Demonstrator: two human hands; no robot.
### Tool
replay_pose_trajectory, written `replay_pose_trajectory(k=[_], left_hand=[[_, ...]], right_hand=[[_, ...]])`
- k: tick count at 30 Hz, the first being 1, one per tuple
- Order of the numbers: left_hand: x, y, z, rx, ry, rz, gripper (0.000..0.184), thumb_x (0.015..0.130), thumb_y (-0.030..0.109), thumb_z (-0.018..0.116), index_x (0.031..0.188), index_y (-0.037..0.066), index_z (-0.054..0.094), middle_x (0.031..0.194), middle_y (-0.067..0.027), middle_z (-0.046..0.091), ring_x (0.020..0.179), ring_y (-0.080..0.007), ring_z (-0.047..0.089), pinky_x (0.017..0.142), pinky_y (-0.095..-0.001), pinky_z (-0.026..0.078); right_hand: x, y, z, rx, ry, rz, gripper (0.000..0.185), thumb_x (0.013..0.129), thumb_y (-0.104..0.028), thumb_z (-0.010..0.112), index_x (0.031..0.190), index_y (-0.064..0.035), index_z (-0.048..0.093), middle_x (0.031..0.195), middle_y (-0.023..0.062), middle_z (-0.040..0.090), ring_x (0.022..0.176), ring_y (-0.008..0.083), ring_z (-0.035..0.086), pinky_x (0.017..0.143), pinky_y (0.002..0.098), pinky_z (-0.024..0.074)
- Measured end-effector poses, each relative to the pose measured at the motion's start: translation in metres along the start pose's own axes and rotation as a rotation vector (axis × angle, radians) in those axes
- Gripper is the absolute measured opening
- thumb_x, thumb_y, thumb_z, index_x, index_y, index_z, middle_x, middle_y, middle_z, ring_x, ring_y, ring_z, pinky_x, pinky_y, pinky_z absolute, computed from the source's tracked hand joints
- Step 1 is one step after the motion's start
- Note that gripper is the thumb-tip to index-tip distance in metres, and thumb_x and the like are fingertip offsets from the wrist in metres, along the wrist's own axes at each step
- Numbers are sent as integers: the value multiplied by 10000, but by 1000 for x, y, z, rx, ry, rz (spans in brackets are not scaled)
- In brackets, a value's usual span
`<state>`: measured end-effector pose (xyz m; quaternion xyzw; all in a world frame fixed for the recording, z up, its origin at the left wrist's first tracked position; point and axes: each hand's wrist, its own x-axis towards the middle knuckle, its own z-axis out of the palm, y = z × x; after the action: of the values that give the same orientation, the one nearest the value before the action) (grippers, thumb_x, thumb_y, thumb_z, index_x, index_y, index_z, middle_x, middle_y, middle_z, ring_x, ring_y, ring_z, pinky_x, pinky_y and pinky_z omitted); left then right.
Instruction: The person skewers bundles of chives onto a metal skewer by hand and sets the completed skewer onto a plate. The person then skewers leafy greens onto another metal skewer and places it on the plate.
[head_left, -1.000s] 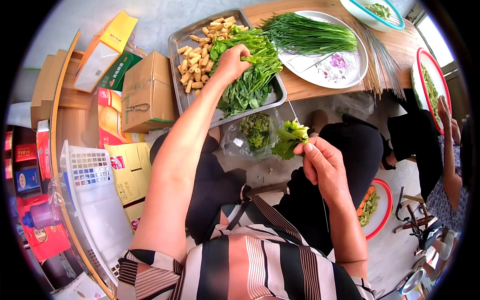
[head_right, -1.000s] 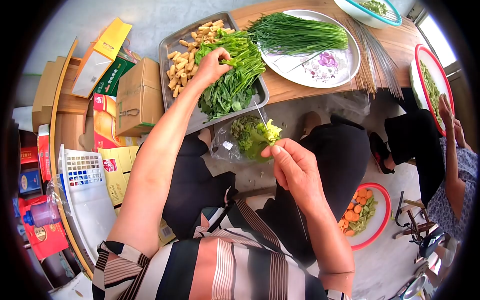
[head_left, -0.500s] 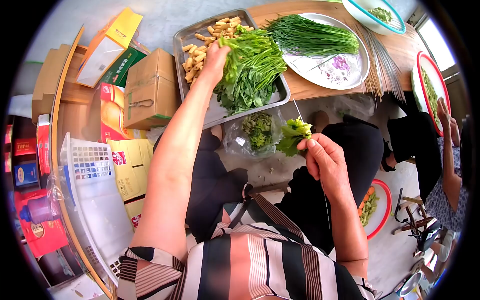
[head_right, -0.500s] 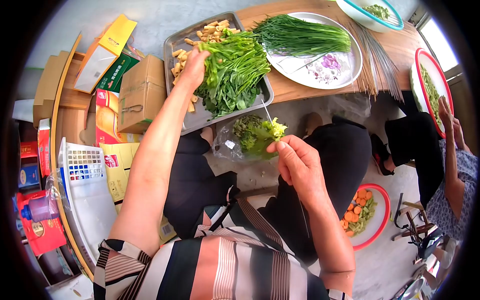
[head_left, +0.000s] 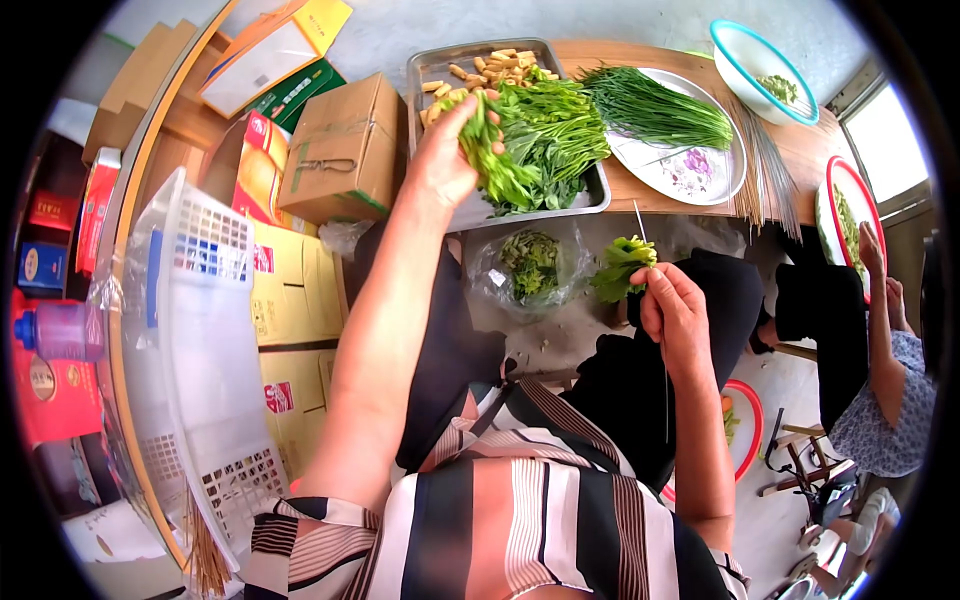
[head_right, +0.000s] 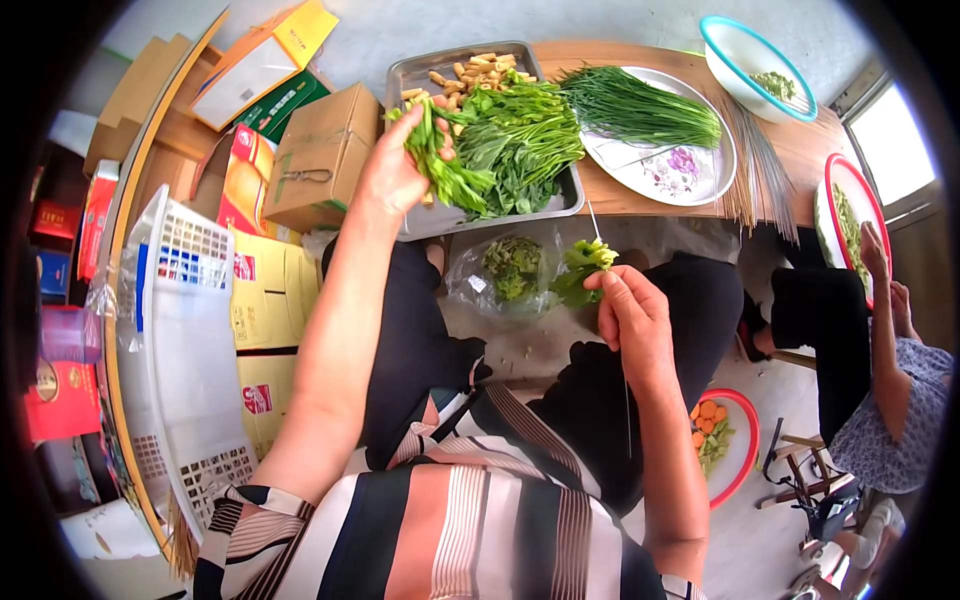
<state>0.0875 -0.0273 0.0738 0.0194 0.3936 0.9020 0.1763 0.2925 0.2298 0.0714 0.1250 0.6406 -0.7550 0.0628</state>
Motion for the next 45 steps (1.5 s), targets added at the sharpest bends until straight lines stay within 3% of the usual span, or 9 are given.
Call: replay_pose_trajectory(k=[2,8,12,16,29,45], left_hand=[[-36,-5,12,-89,-89,-32,315,930,193,523,1172,-7,551,918,-92,594,762,-177,542,646,-296,471],[-123,-22,40,56,19,19,263,898,145,567,1122,13,605,1090,-83,608,831,-129,558,640,-266,476],[-153,-20,39,69,-64,-7,243,877,138,618,1101,43,620,1022,-54,651,865,-124,604,681,-273,495],[-168,-19,43,45,-54,26,232,874,152,641,1081,53,602,945,-83,661,863,-153,627,699,-283,504],[-163,-31,33,-107,-69,-145,215,891,184,625,1071,70,591,862,-71,616,745,-130,562,578,-261,455],[-162,-33,36,-94,-103,-144,228,908,205,608,1077,56,572,853,-65,609,732,-116,555,554,-232,443]], right_hand=[[-13,-11,7,-11,-16,-10,255,988,-209,446,920,-16,596,504,-42,389,427,37,304,411,194,243],[-56,-43,42,-163,-119,-128,261,987,-220,464,917,-12,606,500,-46,403,421,22,305,414,189,231],[-76,-54,61,-216,-198,-131,259,992,-211,466,930,-5,610,508,-55,411,430,10,316,421,182,241],[-83,-58,72,-309,-286,-113,245,992,-190,470,933,2,610,525,-61,411,456,6,344,435,176,263],[-67,-47,72,-378,-309,-36,247,988,-196,483,944,9,614,543,-55,379,479,24,337,445,203,265],[-64,-44,71,-371,-312,-29,238,987,-192,484,950,2,617,553,-63,367,493,19,329,446,199,255]])
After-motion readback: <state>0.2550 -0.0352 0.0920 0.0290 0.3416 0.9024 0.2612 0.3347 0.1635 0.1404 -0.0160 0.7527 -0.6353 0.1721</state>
